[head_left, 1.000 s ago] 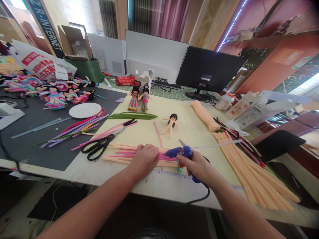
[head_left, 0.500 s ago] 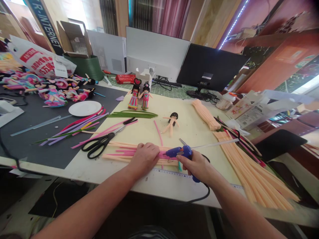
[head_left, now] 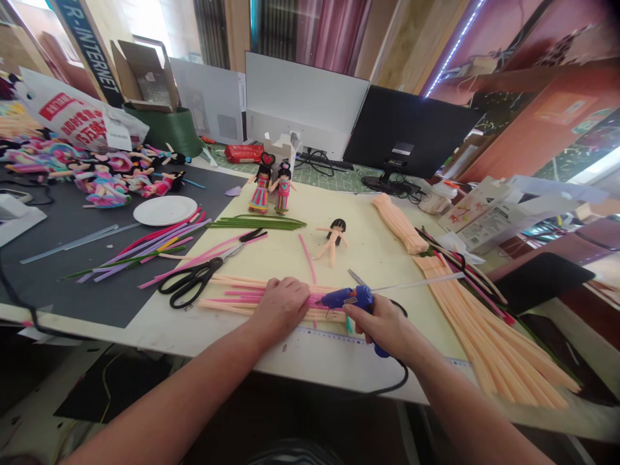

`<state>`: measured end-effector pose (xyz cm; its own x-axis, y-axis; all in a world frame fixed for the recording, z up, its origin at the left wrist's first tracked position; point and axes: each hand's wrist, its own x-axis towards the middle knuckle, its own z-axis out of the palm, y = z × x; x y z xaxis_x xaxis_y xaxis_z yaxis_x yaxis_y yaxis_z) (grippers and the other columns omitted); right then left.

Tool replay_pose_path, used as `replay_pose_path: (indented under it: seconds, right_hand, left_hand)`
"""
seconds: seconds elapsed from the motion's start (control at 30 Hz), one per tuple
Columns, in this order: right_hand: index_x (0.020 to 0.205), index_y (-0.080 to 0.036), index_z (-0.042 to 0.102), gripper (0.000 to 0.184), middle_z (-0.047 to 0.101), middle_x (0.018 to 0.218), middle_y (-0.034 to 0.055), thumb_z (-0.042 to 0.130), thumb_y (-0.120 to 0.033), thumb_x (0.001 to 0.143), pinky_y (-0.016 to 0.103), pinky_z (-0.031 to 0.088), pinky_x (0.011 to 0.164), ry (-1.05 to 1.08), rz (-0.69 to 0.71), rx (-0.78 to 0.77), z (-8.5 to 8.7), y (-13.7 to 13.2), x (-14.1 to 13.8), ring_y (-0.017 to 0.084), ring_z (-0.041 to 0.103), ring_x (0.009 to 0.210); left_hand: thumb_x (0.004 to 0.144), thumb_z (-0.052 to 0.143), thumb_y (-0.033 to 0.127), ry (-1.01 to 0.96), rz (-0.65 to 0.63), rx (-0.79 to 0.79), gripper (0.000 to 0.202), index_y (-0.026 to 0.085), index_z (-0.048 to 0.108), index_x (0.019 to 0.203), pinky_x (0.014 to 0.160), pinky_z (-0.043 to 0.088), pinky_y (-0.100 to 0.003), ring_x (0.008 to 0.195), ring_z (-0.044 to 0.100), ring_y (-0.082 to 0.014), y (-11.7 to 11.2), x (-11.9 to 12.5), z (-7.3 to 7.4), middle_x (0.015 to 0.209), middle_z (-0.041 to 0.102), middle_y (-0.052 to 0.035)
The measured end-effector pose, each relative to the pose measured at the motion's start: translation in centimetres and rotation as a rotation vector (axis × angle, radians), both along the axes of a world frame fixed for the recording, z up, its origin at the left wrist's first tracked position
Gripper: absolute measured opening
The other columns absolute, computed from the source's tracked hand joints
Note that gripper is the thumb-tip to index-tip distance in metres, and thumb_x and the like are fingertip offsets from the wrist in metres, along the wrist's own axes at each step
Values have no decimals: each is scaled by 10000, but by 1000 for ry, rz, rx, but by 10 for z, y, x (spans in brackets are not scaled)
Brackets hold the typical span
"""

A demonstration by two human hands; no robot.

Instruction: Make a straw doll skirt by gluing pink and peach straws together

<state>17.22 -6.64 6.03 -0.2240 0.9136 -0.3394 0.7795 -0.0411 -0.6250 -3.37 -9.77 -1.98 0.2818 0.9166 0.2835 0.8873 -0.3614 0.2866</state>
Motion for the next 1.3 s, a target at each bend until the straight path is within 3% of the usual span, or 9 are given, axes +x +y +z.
replay_pose_path:
  seconds: [0.13, 0.3, 0.53, 0.73, 0.9, 1.03, 1.1, 1.2, 1.3]
  right_hand:
    - [643, -173, 550, 255, 568, 525, -13, 525, -367, 806, 193, 375, 361, -12, 6, 6, 4, 2, -5, 80, 491, 392]
    - [707, -177, 555, 227, 574, 533, -26, 547, -386, 795, 189, 384, 357, 28, -2, 10, 1, 2, -2, 85, 501, 393]
    - [643, -178, 619, 284, 463, 395, -56, 532, -396, 804, 192, 366, 347, 114, -27, 7, 1, -4, 2, 89, 442, 368]
    - [651, -172, 590, 262, 528, 452, -42, 551, -392, 789, 201, 379, 347, 98, -43, 28, -5, -2, 0, 90, 474, 374]
    - [847, -154, 603, 248, 549, 511, -43, 560, -394, 800, 201, 377, 362, 112, -58, 40, -10, -3, 2, 91, 486, 398]
    - [1213, -151, 532, 448, 611, 610, -37, 547, -378, 827, 216, 409, 420, 242, -23, 22, -14, -7, 6, 88, 468, 439]
    - [1306, -152, 463, 531, 642, 679, -19, 530, -408, 845, 230, 418, 445, 302, -25, 15, -17, -10, 9, 92, 468, 461]
    - [1353, -149, 420, 584, 653, 733, 1, 498, -466, 869, 257, 438, 481, 376, -20, 28, -22, -15, 14, 107, 489, 497]
    - [1368, -144, 409, 603, 654, 741, 15, 490, -485, 878, 294, 478, 569, 424, -6, 72, -25, -21, 18, 143, 549, 588]
  left_hand:
    - [945, 425, 259, -6, 4, 3, 167, 191, 573, 985, 832, 325, -379, 1031, 523, -214, 0, 0, 1, 1053, 658, -66]
    - [940, 439, 259, -8, 3, -10, 164, 185, 576, 991, 826, 321, -373, 1040, 520, -212, 0, 1, 2, 1057, 654, -59]
    - [934, 450, 259, -10, 10, -14, 168, 181, 582, 1004, 837, 318, -374, 1041, 519, -215, 1, 1, 0, 1063, 652, -61]
    - [936, 444, 260, -13, 10, -7, 178, 179, 589, 1001, 844, 318, -375, 1034, 520, -216, 0, 2, 0, 1051, 654, -73]
    - [925, 465, 253, -17, 12, -8, 163, 177, 591, 997, 847, 325, -380, 1034, 526, -220, 1, 1, -1, 1047, 656, -78]
    - [911, 487, 254, -78, 10, 23, 152, 183, 589, 999, 890, 325, -396, 1101, 503, -231, 1, 0, 4, 1157, 622, -81]
    - [909, 487, 268, -176, 36, 35, 157, 177, 593, 979, 908, 328, -399, 1098, 495, -238, -6, 3, 12, 1164, 607, -90]
    - [908, 478, 298, -466, 40, -136, 185, 172, 602, 855, 806, 382, -343, 892, 536, -197, -27, 17, 22, 923, 624, -55]
    - [872, 531, 315, -922, -50, -595, 158, 181, 613, 894, 703, 410, -287, 771, 546, -157, -51, 41, 26, 835, 623, -17]
